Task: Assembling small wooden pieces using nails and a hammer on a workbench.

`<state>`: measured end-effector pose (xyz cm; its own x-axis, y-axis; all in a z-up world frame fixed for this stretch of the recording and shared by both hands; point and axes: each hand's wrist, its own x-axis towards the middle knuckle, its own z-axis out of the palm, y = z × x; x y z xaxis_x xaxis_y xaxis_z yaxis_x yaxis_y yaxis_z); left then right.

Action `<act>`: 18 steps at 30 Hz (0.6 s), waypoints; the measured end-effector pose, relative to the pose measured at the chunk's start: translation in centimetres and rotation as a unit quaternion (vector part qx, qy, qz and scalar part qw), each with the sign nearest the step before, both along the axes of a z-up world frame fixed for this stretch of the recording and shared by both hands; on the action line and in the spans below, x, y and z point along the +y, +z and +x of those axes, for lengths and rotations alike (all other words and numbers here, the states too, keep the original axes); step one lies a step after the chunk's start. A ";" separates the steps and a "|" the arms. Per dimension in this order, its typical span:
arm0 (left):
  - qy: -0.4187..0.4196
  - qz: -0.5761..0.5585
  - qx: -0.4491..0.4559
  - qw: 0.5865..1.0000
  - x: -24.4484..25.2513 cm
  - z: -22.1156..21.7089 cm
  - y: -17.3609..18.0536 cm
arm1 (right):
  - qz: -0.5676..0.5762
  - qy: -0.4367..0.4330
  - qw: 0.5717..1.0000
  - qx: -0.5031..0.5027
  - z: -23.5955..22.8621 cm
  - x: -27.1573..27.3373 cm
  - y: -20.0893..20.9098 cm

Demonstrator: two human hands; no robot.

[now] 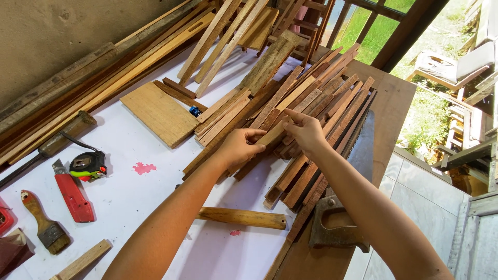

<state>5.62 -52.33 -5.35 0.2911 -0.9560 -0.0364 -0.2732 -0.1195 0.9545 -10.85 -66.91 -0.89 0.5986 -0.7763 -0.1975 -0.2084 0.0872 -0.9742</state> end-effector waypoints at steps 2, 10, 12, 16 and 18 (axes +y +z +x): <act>-0.001 -0.003 0.000 1.000 0.8 -0.8 1.1 | 0.002 -0.001 1.000 -0.002 -0.4 0.5 0.5; 0.029 -0.030 -0.095 0.995 3.1 -2.2 4.1 | -0.082 0.032 0.992 0.094 -2.3 3.9 3.5; 0.033 -0.028 -0.151 0.988 4.3 -2.7 5.6 | -0.425 0.131 0.891 0.091 -2.6 3.5 2.0; 0.029 -0.082 -0.178 0.980 6.9 -2.8 6.6 | -0.556 0.171 0.812 0.044 -3.1 6.3 2.8; 0.030 -0.050 -0.183 0.981 9.0 -3.3 8.1 | -0.560 0.195 0.805 0.030 -2.9 7.6 2.8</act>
<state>2.34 -43.34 2.79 0.3238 -0.9298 0.1747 -0.5950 -0.0566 0.8018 -13.73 -59.33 1.88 0.8552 -0.2428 0.4579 -0.0564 -0.9218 -0.3834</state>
